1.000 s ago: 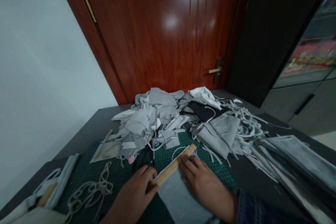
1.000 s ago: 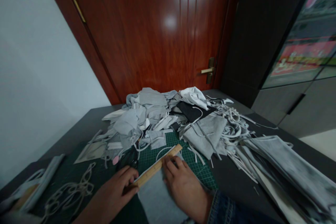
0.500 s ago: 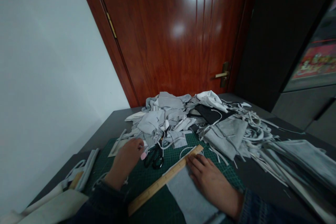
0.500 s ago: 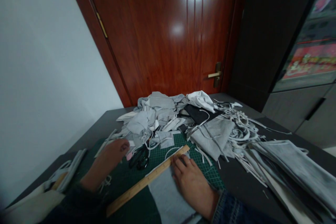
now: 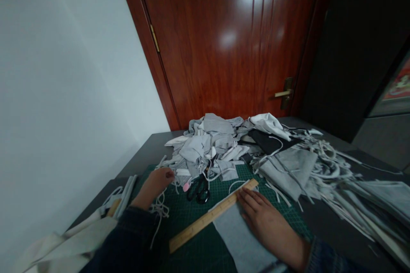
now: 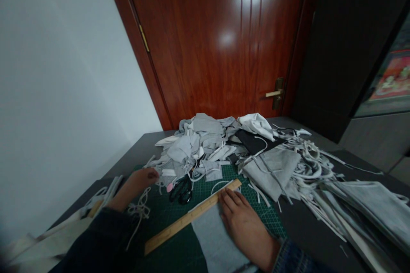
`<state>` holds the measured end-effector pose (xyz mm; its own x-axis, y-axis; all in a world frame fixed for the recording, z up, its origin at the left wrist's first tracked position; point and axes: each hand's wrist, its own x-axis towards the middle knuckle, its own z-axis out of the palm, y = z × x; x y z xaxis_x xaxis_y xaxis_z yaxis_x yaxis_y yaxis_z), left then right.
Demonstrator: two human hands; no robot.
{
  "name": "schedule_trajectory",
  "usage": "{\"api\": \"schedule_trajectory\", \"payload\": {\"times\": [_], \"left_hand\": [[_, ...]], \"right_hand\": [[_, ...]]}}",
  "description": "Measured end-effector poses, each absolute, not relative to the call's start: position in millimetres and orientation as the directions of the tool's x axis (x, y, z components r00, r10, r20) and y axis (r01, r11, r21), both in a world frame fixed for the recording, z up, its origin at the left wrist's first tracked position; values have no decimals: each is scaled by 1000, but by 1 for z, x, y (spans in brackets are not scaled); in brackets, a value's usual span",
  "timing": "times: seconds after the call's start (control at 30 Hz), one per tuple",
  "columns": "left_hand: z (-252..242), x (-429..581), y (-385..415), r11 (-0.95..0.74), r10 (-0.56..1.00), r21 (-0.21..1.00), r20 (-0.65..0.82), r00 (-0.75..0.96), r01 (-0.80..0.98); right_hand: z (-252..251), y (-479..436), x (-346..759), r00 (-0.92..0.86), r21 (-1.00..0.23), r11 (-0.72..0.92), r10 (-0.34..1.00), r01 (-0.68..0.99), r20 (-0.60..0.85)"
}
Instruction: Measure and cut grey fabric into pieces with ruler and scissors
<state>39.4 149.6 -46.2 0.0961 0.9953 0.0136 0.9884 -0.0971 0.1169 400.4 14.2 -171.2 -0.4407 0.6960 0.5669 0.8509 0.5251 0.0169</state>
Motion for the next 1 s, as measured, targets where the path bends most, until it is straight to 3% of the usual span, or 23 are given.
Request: {"api": "schedule_trajectory", "payload": {"times": [0.23, 0.43, 0.57, 0.7, 0.8, 1.0], "left_hand": [[-70, 69, 143, -281, 957, 212, -9, 290, 936], [-53, 67, 145, -323, 937, 241, -53, 345, 915], [-33, 106, 127, -286, 956, 391, 52, 290, 875], [-31, 187, 101, -451, 865, 539, 68, 497, 712], [-46, 240, 99, -543, 802, 531, 98, 589, 650], [-74, 283, 120, -506, 849, 452, 107, 518, 735]], "right_hand": [[-170, 15, 398, -427, -29, 515, 739, 857, 521], [-160, 13, 392, -384, -68, 467, 794, 882, 472], [-157, 13, 391, -390, -53, 471, 785, 881, 480], [-156, 14, 391, -406, -47, 483, 781, 874, 474], [-153, 14, 391, -405, -58, 482, 789, 874, 462], [-147, 15, 390, -399, -72, 487, 783, 870, 478]]}}
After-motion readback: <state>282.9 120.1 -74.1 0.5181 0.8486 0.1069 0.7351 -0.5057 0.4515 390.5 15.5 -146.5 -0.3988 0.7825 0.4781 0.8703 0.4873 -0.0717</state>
